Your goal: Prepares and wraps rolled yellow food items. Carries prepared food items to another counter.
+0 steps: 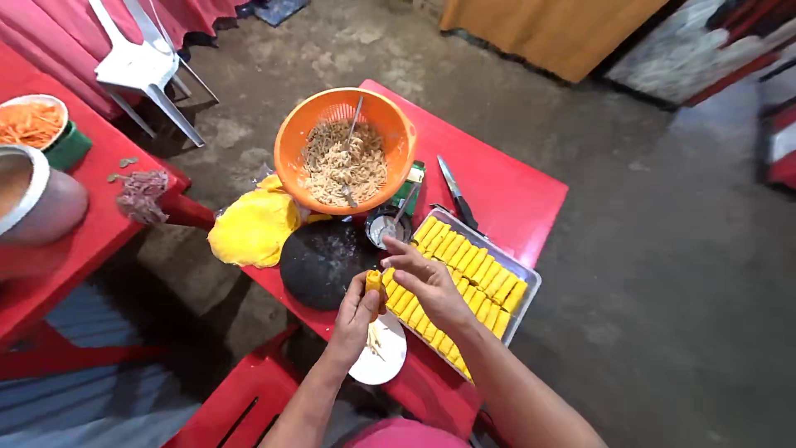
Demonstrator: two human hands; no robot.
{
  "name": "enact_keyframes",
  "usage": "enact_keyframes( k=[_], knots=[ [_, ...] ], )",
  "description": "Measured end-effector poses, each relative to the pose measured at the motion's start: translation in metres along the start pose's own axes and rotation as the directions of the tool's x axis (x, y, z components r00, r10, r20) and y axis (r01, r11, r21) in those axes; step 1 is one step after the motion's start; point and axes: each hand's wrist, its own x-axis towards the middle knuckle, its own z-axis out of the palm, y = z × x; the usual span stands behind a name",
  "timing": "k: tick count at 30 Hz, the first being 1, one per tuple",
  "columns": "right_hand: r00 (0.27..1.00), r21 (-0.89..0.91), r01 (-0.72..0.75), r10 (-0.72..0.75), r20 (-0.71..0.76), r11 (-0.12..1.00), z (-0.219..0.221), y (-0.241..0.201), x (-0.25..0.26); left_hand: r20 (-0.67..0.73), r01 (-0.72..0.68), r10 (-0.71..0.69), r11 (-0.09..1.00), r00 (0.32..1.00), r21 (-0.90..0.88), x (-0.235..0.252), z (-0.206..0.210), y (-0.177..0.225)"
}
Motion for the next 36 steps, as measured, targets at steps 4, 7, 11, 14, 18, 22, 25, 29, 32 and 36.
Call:
enact_keyframes(
  k=[4, 7, 11, 14, 18, 22, 25, 29, 32, 36],
  knots=[
    [0.999, 0.052, 0.017, -0.015, -0.029, 0.999, 0.005, -0.005, -0.011, 0.033, 0.009, -0.009, 1.0, 0.999, -0.005, 0.0, 0.011, 0.006],
    [0.997, -0.088, 0.065, -0.069, -0.047, 0.994, 0.005, -0.002, -0.017, 0.061, 0.028, -0.03, 0.999, 0.998, 0.024, -0.001, 0.015, 0.012],
    [0.944, -0.429, 0.286, -0.328, -0.026, 0.857, 0.007, 0.008, -0.021, 0.061, 0.05, -0.051, 0.998, 0.997, 0.031, -0.005, 0.019, 0.021],
    [0.879, -0.603, 0.397, -0.475, 0.033, 0.693, 0.01, 0.012, -0.021, 0.066, 0.059, -0.059, 0.998, 0.996, 0.002, -0.006, 0.019, 0.021],
    [0.86, -0.709, 0.419, -0.498, 0.11, 0.567, 0.018, 0.005, -0.022, 0.054, 0.07, -0.07, 0.998, 0.996, -0.003, -0.009, 0.016, 0.021],
    [0.859, -0.69, 0.439, -0.494, 0.134, 0.575, 0.019, 0.005, -0.025, 0.062, 0.053, -0.053, 0.999, 0.997, -0.001, -0.01, 0.011, 0.021],
    [0.847, -0.708, 0.453, -0.51, 0.151, 0.542, 0.017, 0.002, -0.028, 0.088, 0.05, -0.051, 0.999, 0.995, 0.021, -0.013, 0.013, 0.024],
    [0.835, -0.69, 0.474, -0.528, 0.155, 0.547, 0.017, -0.006, -0.03, 0.12, 0.005, -0.009, 0.999, 0.993, 0.037, -0.016, 0.013, 0.027],
    [0.893, -0.481, 0.425, -0.442, 0.085, 0.767, 0.011, -0.013, -0.033, 0.131, -0.041, 0.033, 0.998, 0.991, 0.057, -0.019, 0.016, 0.029],
    [0.962, -0.143, 0.272, -0.275, 0.004, 0.951, 0.008, -0.018, -0.038, 0.144, -0.102, 0.096, 0.994, 0.985, 0.04, -0.018, 0.014, 0.036]
  ],
)
